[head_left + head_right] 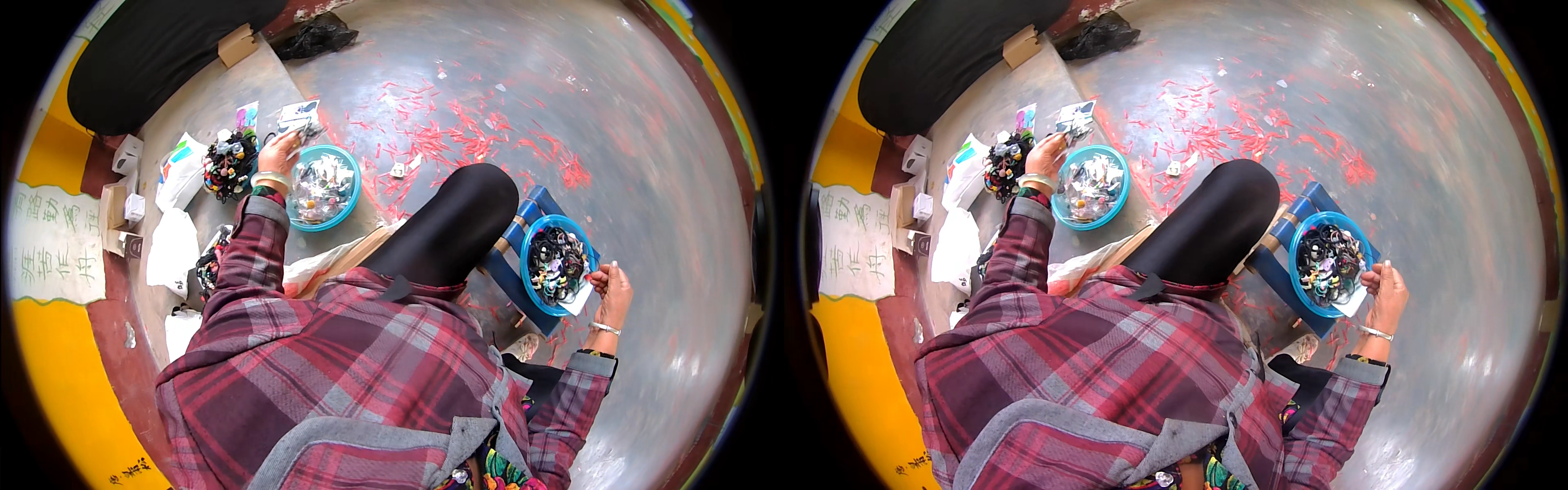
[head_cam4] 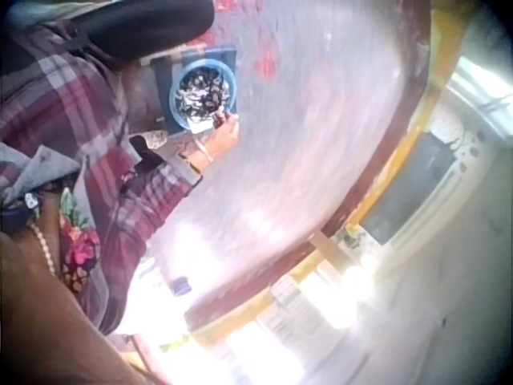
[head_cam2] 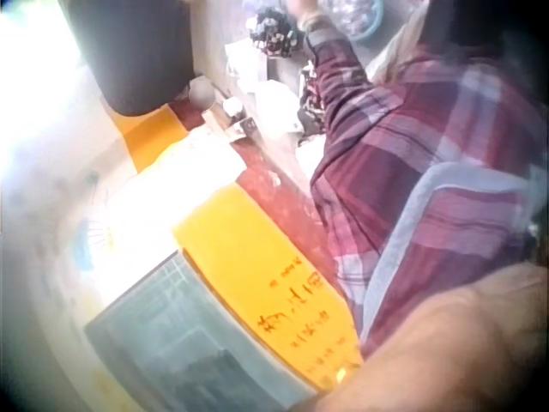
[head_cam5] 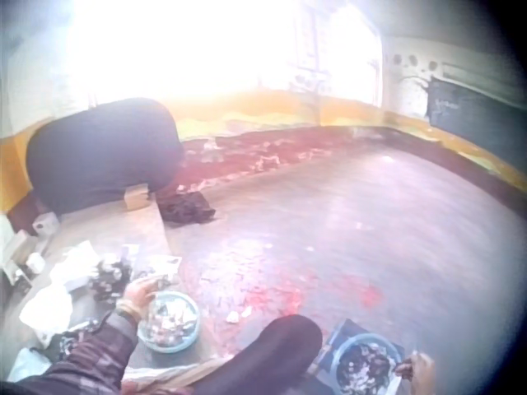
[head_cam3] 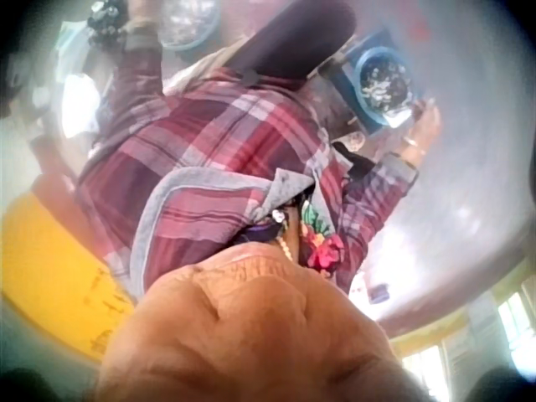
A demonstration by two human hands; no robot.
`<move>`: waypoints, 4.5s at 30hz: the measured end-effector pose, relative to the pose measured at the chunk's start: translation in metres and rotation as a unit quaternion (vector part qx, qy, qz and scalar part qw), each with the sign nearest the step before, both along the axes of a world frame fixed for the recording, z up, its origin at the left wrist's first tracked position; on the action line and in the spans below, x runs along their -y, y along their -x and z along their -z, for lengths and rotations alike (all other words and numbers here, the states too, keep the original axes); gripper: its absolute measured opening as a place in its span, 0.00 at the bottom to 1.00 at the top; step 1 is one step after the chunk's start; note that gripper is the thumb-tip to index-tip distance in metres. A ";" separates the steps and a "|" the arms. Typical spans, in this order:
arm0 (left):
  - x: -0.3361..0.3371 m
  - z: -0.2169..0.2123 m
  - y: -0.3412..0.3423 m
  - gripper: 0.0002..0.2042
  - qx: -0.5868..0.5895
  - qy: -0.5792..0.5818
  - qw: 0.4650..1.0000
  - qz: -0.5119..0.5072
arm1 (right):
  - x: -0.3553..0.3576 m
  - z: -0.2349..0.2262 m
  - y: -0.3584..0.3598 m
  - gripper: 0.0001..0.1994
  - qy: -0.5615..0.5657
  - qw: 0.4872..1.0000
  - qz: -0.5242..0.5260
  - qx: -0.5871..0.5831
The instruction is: The person sits on the floor and assembles hair accessories by hand. They pick up small colorful rubber bands and hair clips from a blue bowl, stretch the bands, and attach them to the clips. The person handles the items one at a time, repeatedly picking, stretching, and fastening components.
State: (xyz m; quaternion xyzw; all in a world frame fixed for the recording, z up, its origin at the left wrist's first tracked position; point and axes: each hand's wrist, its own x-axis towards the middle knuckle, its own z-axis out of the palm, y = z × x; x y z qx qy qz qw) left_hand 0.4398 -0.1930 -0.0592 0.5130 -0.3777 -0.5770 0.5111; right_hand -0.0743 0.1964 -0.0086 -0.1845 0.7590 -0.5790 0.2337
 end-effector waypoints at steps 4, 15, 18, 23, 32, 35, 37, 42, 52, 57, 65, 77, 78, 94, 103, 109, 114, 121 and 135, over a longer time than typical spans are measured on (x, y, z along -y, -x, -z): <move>0.014 0.042 -0.058 0.10 0.239 0.054 0.969 -0.027 | 0.004 0.006 -0.005 0.15 -0.025 1.000 -0.018 0.008; 0.055 0.084 -0.030 0.10 0.389 0.070 0.917 0.060 | -0.003 0.022 -0.008 0.15 -0.047 0.998 -0.026 0.034; 0.063 0.095 -0.043 0.13 0.490 0.057 0.867 0.067 | 0.003 0.023 -0.011 0.14 -0.047 0.997 -0.038 0.041; 0.060 0.089 -0.031 0.16 0.529 0.019 0.845 0.077 | 0.004 0.020 -0.013 0.14 -0.050 0.997 -0.035 0.042; 0.051 0.094 -0.030 0.15 0.643 0.051 0.744 0.174 | 0.007 0.017 -0.018 0.16 -0.060 0.995 -0.071 0.041; 0.049 0.088 -0.025 0.15 0.705 0.029 0.668 0.237 | 0.006 0.015 -0.020 0.16 -0.063 0.995 -0.068 0.036; 0.047 0.089 -0.020 0.15 0.733 0.026 0.632 0.251 | 0.006 0.014 -0.021 0.16 -0.067 0.995 -0.069 0.032; 0.058 0.106 -0.014 0.14 0.766 0.126 0.565 0.279 | 0.001 0.015 -0.018 0.15 -0.045 0.995 -0.079 0.047; 0.039 -0.005 0.115 0.08 0.567 0.422 0.692 0.151 | -0.023 -0.020 0.019 0.14 0.003 1.000 0.002 0.031; -0.035 -0.086 0.241 0.12 0.282 0.413 0.826 0.261 | -0.037 -0.020 0.037 0.13 -0.007 0.999 0.027 0.043; -0.180 -0.143 0.391 0.14 -0.141 0.172 0.807 0.547 | -0.072 0.016 0.082 0.11 -0.113 0.991 0.043 0.054; -0.203 -0.061 0.462 0.15 -0.026 0.061 0.814 0.577 | -0.042 0.070 0.067 0.18 -0.502 0.848 -0.167 -0.043; -0.202 -0.060 0.462 0.15 -0.010 0.080 0.816 0.573 | -0.040 0.073 0.067 0.18 -0.533 0.823 -0.180 -0.070; -0.195 -0.042 0.463 0.15 0.053 0.163 0.804 0.569 | -0.030 0.072 0.065 0.15 -0.570 0.798 -0.173 -0.087; -0.197 -0.045 0.464 0.16 0.094 0.197 0.800 0.559 | -0.031 0.073 0.068 0.10 -0.558 0.810 -0.174 -0.043; -0.197 -0.042 0.465 0.16 0.113 0.211 0.791 0.563 | -0.037 0.066 0.072 0.13 -0.530 0.825 -0.193 -0.041; -0.198 -0.037 0.465 0.17 0.113 0.229 0.789 0.559 | -0.040 0.037 0.073 0.13 -0.512 0.845 -0.128 -0.088; -0.208 -0.050 0.461 0.12 0.072 0.007 0.745 0.663 | -0.047 -0.004 0.060 0.11 -0.128 0.992 -0.008 -0.005; -0.215 -0.047 0.457 0.09 -0.078 -0.194 0.697 0.686 | -0.016 -0.008 0.022 0.15 0.067 0.977 -0.109 0.171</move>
